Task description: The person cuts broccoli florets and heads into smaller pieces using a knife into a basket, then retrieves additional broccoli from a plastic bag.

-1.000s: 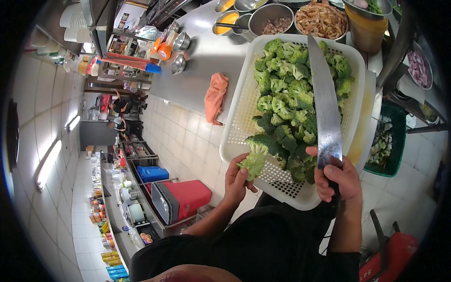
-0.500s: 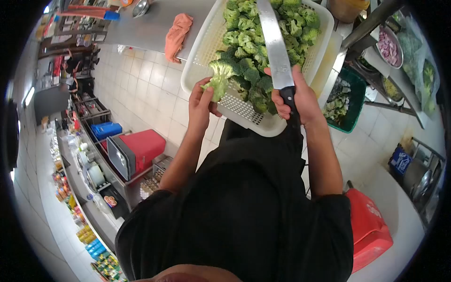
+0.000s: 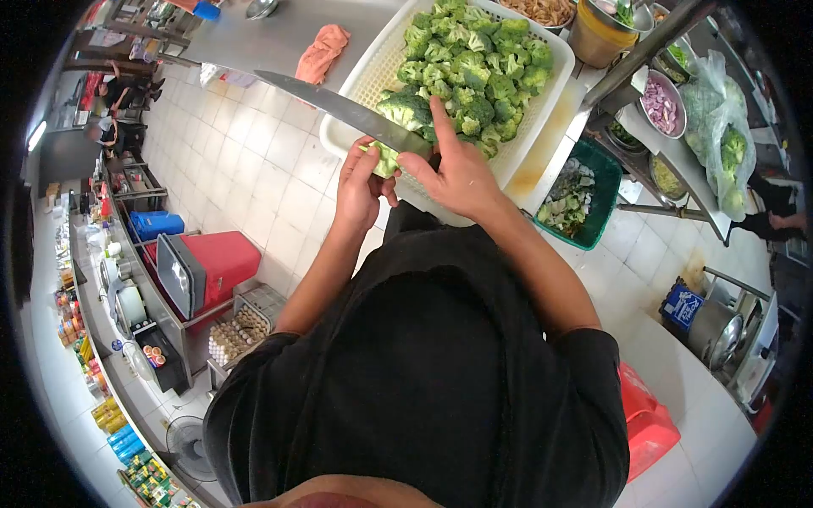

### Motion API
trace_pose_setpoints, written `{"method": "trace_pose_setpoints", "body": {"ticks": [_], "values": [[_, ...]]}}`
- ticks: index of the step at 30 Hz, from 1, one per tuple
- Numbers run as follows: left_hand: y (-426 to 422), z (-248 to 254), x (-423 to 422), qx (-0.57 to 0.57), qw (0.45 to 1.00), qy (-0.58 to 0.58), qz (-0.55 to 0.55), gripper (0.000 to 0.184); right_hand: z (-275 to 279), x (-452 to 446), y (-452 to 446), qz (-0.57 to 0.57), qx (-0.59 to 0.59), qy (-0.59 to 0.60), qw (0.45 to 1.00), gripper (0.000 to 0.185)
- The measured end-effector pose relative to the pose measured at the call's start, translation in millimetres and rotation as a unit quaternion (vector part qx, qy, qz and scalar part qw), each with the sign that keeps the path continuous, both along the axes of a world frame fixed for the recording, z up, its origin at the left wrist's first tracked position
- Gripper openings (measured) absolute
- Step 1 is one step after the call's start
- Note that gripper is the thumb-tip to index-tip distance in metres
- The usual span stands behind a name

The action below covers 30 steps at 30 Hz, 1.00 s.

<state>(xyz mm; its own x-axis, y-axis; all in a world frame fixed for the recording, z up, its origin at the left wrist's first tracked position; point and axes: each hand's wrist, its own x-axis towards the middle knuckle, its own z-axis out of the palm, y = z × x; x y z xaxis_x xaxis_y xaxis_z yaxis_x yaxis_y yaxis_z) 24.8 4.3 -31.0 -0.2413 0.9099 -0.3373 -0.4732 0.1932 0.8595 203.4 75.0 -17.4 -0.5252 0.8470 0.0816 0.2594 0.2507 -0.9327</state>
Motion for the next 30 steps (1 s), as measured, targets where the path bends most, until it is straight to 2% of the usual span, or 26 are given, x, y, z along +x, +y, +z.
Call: {"method": "trace_pose_setpoints", "body": {"ticks": [8,20,23,26,27,30], "values": [[-10.4,18.7,3.5,0.026,0.999,-0.016,-0.01,0.031,6.1,-4.8,-5.4,0.017,0.09,-0.017,0.996,0.1],[-3.9,5.9,-5.4,-0.031,0.999,-0.017,-0.005,0.037,-10.5,-17.3,14.3,0.012,0.033,-0.067,0.997,0.086],[-1.1,-2.7,-9.2,-0.023,1.0,0.011,0.004,0.036,-20.8,-17.0,20.9,0.031,0.015,0.016,0.999,0.083],[0.7,-12.7,-5.3,0.009,0.994,0.108,0.031,0.033,0.4,-1.2,24.6,0.069,-0.28,0.088,0.953,0.078],[0.1,-13.1,-4.2,0.017,0.987,0.154,0.034,0.034,6.5,3.7,18.7,0.045,-0.308,0.134,0.941,0.078],[-3.2,-19.0,-4.7,0.046,0.963,0.258,0.055,0.038,15.6,19.0,18.7,-0.045,-0.319,0.117,0.939,0.082]]}}
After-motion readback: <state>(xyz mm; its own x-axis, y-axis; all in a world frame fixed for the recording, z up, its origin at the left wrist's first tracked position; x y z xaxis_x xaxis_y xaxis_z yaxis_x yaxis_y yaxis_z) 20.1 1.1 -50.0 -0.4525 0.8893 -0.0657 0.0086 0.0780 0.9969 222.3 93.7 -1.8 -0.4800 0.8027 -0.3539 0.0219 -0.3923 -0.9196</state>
